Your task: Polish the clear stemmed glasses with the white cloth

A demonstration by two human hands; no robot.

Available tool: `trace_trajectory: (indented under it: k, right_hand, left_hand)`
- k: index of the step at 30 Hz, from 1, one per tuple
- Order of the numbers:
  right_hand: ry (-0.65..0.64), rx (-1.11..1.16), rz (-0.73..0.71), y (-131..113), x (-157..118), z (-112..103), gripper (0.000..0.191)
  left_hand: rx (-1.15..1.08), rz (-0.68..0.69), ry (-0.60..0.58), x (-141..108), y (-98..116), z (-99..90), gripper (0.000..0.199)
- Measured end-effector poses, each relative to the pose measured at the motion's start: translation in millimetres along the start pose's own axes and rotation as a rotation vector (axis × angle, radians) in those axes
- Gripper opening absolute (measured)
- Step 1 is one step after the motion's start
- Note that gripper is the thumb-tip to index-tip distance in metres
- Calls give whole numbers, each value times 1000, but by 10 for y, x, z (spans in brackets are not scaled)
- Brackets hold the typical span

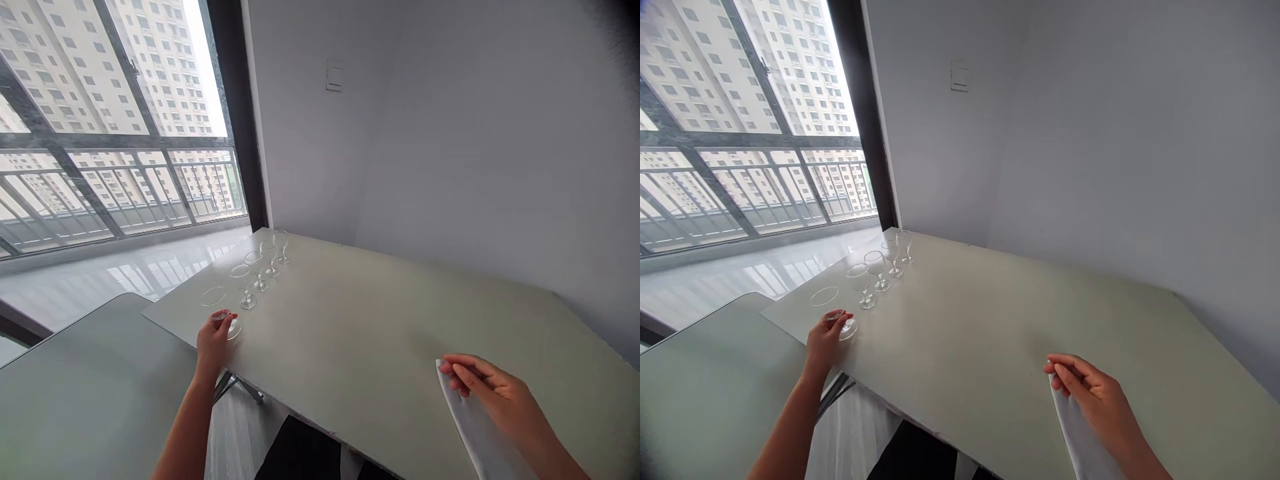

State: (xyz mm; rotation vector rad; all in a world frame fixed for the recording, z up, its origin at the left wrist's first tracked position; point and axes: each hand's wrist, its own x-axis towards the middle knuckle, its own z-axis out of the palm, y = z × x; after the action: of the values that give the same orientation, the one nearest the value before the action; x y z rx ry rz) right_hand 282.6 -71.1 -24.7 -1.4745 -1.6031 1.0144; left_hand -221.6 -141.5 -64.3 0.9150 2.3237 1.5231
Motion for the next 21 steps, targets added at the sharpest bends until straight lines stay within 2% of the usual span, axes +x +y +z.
trace_trajectory:
  k: [6, 11, 14, 16, 19, 21]
  right_hand:
    - [76, -124, 52, 190, -191, -320, 32]
    - [110, -402, 46, 312, -437, -402, 35]
    - [19, -621, -54, 342, -563, -404, 38]
    - [-97, -704, -101, 385, -630, -405, 41]
    - [-268, -758, -125, 524, -705, -391, 49]
    - [-314, -793, -163, 642, -736, -355, 53]
  left_hand:
    - [100, -15, 23, 149, -74, 57, 38]
    - [199, -71, 37, 167, 16, 72, 36]
    - [314, -100, 29, 175, 57, 75, 41]
    - [380, -57, 64, 186, 53, 74, 44]
    - [374, 18, 139, 157, 11, 63, 46]
    - [326, 36, 252, 65, -16, 50, 44]
